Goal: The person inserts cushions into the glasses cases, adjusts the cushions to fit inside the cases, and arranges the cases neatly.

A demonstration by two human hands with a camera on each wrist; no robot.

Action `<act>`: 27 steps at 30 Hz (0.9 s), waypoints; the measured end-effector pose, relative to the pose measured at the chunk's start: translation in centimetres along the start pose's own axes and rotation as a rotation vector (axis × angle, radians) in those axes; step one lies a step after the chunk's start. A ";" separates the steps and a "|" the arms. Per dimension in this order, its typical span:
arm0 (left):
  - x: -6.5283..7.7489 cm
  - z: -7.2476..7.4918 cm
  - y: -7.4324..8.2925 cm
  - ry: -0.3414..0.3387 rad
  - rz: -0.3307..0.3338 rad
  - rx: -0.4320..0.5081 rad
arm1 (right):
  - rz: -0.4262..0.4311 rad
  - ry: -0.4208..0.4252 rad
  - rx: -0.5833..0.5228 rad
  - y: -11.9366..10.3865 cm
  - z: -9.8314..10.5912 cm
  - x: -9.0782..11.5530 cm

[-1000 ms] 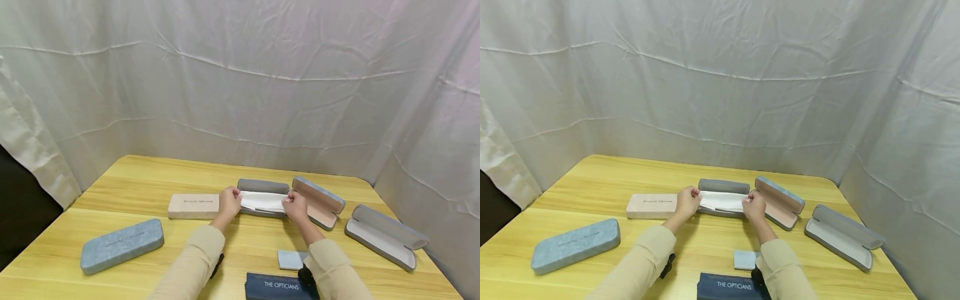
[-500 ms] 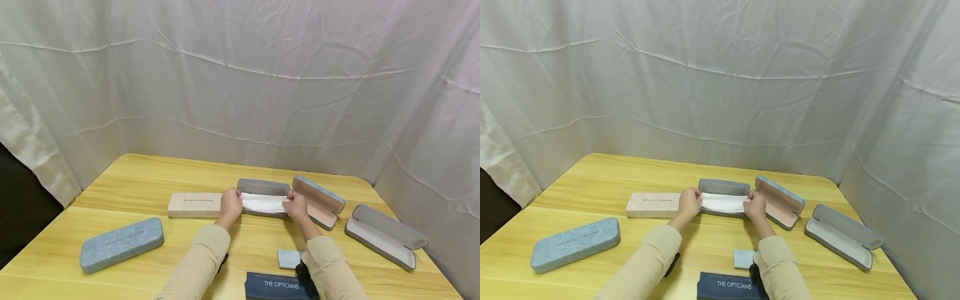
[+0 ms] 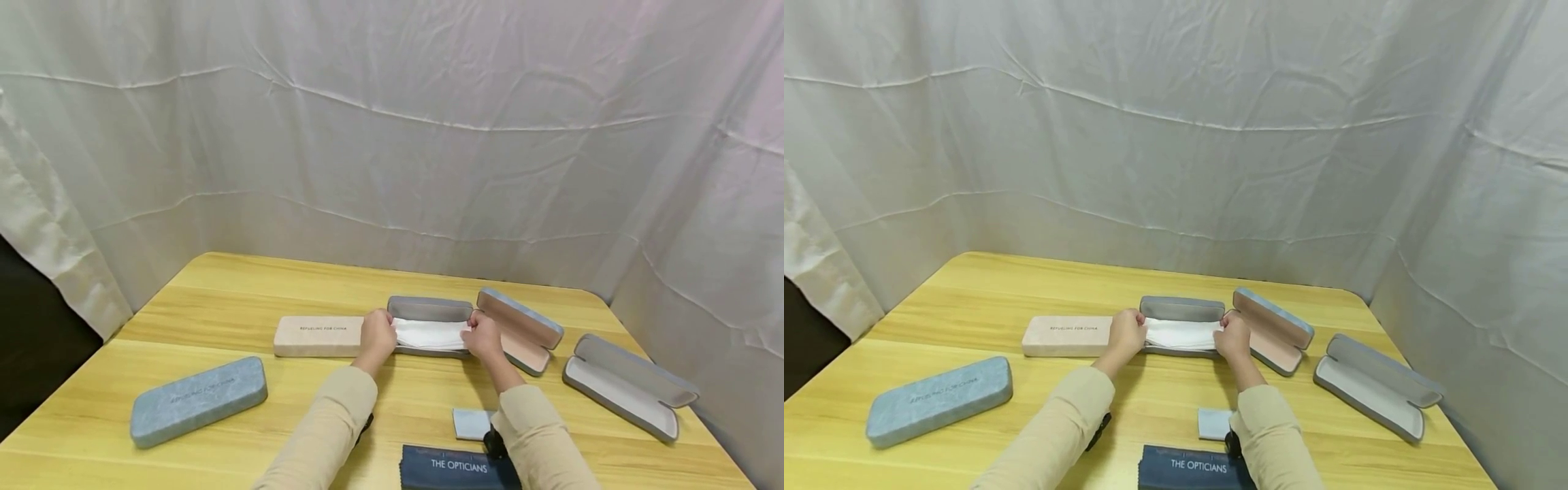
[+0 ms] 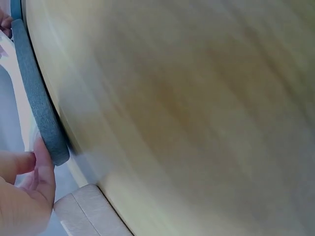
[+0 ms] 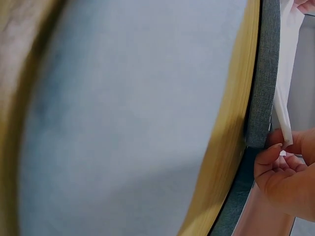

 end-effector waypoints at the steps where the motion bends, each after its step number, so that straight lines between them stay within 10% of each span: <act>1: 0.0 0.0 0.0 -0.003 0.007 0.003 | 0.006 0.000 0.008 0.0 0.0 0.0; 19: 0.3 0.0 0.5 0.101 0.041 -0.038 | 0.017 0.038 0.052 0.2 -0.4 0.0; 27: 0.7 0.0 0.5 0.018 -0.012 -0.140 | 0.024 0.058 0.109 0.1 -0.4 0.0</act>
Point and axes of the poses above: each hand's wrist, its own x-axis away from the middle knuckle, its own z-axis out of the back of the hand, y = z × x, the point moved 5 cm from there along -x, towards the middle knuckle, and after that the axes turned 4 degrees about -x, right-handed, at the moved point
